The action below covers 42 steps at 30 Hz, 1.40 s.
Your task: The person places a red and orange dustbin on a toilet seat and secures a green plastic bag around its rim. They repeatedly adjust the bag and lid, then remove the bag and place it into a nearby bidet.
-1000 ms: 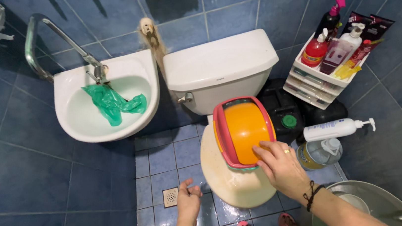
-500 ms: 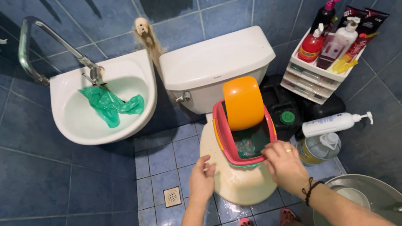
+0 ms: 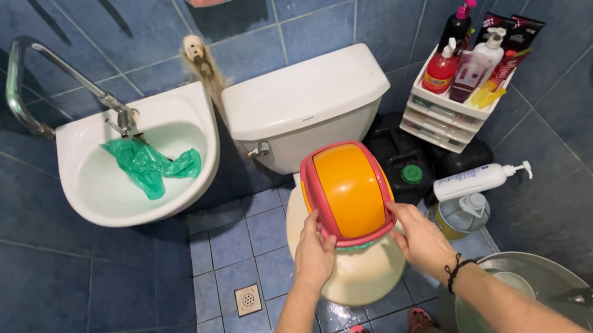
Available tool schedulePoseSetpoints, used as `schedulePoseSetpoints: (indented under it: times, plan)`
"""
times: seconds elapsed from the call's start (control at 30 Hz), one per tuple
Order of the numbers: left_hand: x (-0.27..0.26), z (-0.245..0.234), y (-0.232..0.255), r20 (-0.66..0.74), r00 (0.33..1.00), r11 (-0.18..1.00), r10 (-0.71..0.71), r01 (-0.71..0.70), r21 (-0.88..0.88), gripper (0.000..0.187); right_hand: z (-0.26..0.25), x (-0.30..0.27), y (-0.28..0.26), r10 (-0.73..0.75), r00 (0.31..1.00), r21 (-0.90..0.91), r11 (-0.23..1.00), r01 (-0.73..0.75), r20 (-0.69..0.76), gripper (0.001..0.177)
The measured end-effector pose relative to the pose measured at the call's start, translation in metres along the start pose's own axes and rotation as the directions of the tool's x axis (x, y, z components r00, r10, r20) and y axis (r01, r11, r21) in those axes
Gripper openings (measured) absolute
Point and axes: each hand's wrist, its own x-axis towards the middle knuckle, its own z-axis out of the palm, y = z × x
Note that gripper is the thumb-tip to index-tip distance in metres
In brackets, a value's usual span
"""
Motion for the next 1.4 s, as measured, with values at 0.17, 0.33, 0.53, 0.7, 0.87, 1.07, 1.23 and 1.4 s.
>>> schedulePoseSetpoints:
  times: [0.17, 0.33, 0.53, 0.7, 0.87, 1.07, 1.23, 1.4]
  plan:
    - [-0.001, 0.021, -0.037, 0.046, 0.960, 0.959, -0.276, 0.278, -0.051, 0.059, 0.056, -0.010, 0.066, 0.451, 0.886, 0.257, 0.849, -0.462, 0.104, 0.033]
    - [-0.004, 0.073, -0.093, 0.400, 0.714, 0.417, -0.574, 0.675, -0.608, 0.032, 0.080, -0.028, 0.094, 0.636, 0.567, 0.574, 0.228, -0.786, 0.524, 0.027]
    - [-0.004, 0.116, -0.086, 0.518, 0.631, 0.025, -0.578, 0.648, -0.762, 0.035, 0.058, -0.020, 0.071, 0.650, 0.550, 0.602, 0.173, -0.779, 0.524, 0.032]
    - [0.001, 0.130, -0.090, 0.463, 0.663, -0.019, -0.588, 0.561, -0.827, 0.037, 0.049, -0.016, 0.072, 0.644, 0.541, 0.599, 0.157, -0.785, 0.541, 0.033]
    - [0.003, 0.141, -0.105, 0.414, 0.711, 0.003, -0.568, 0.505, -0.863, 0.037, 0.049, -0.028, 0.084, 0.636, 0.529, 0.540, 0.202, -0.817, 0.562, 0.034]
    - [0.000, 0.113, -0.091, 0.444, 0.688, 0.077, -0.575, 0.585, -0.807, 0.042, 0.058, -0.014, 0.096, 0.646, 0.583, 0.612, 0.218, -0.760, 0.493, 0.040]
    - [0.016, 0.069, -0.075, 0.236, 0.690, 0.339, -0.685, 0.587, -0.735, 0.058, 0.047, 0.009, 0.088, 0.655, 0.614, 0.604, 0.289, -0.743, 0.441, 0.050]
    - [0.038, 0.041, -0.073, 0.203, 0.743, 0.458, -0.637, 0.577, -0.676, 0.057, 0.047, 0.022, 0.079, 0.625, 0.635, 0.581, 0.332, -0.743, 0.454, 0.048]
